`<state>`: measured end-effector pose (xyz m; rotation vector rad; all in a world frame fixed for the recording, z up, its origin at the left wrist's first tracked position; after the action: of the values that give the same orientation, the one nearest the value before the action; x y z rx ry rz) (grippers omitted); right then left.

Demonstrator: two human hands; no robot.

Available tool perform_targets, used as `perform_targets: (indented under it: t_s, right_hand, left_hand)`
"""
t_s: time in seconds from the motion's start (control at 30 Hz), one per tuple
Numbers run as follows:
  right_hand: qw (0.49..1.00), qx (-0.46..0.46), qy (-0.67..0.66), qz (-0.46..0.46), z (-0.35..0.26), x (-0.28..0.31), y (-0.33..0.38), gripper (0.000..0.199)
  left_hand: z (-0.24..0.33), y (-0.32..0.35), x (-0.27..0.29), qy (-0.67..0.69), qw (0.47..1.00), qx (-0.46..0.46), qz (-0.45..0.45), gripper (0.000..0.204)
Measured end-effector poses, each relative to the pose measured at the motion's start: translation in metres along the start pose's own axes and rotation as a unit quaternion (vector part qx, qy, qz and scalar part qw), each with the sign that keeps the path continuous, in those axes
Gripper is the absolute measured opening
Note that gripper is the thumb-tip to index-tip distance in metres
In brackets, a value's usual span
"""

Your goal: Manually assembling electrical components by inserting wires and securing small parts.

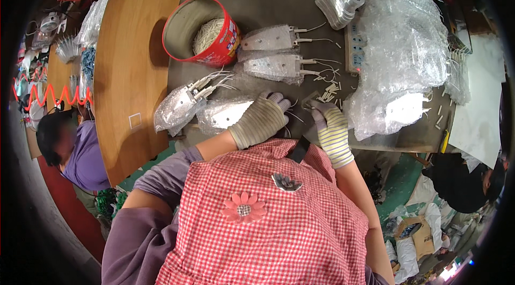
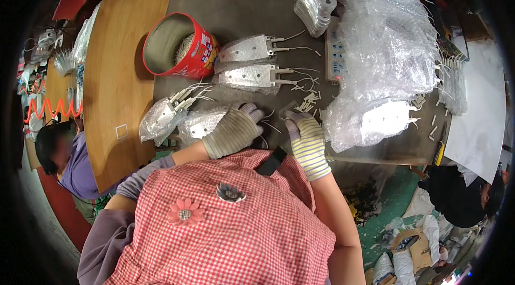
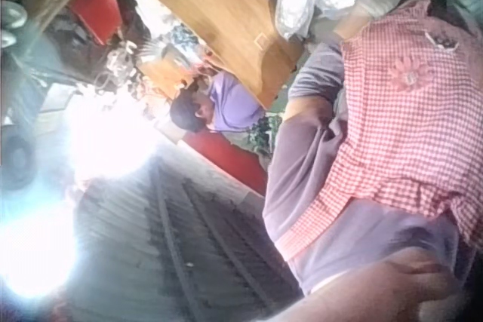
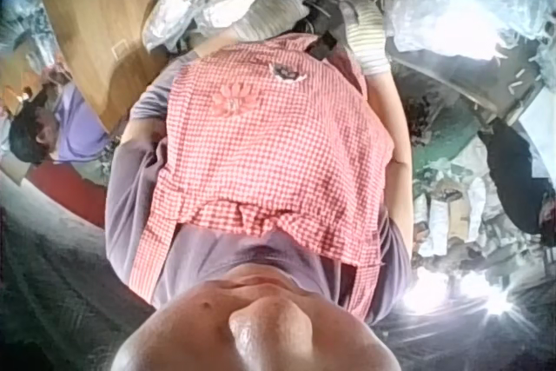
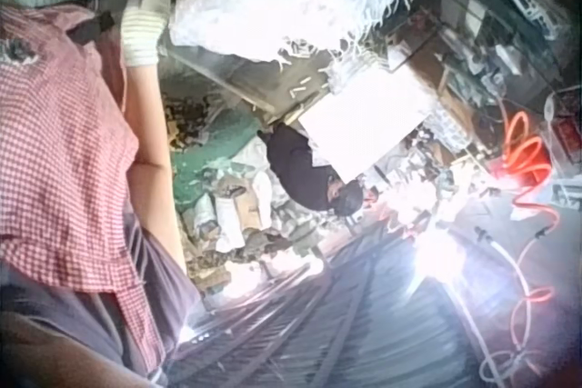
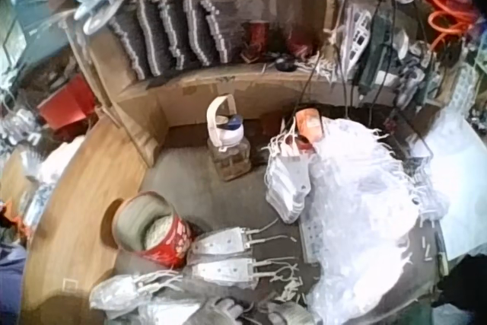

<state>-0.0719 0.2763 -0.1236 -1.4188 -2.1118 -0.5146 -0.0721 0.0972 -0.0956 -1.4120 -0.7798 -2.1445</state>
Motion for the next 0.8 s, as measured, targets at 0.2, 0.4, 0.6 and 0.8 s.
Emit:
perform_targets:
  t_s: [0.2, 0.4, 0.6, 0.8]
  right_hand:
    - [0.98, -0.118, -0.156, -0.024, -0.002, -0.001, 0.023, 0.027]
    - [0.989, -0.075, -0.119, -0.035, -0.031, -0.003, 0.019, 0.018]
    - [0.996, -0.011, -0.082, -0.032, -0.021, -0.012, 0.016, 0.012]
    - [0.808, -0.226, -0.541, 0.056, 0.017, -0.026, 0.035, 0.019]
  left_hand:
    - [-0.005, -0.001, -0.005, 0.179, 0.975, 0.107, 0.074, 0.016]
    - [-0.003, 0.0, -0.011, 0.254, 0.956, 0.115, 0.09, 0.018]
    - [-0.003, 0.002, -0.016, 0.293, 0.944, 0.118, 0.093, 0.016]
    - [-0.004, 0.003, -0.012, 0.303, 0.939, 0.122, 0.108, 0.016]
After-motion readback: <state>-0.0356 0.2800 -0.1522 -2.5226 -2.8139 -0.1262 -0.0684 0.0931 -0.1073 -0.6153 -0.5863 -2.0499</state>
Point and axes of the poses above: each hand's wrist, its own y-axis away from the middle knuckle, its own x-axis out of the back of the hand, z = x × y, the point moved 5 cm from there along -y, towards the middle knuckle, and after that the axes turned 13 degrees about -z, right-handed, at the moved point
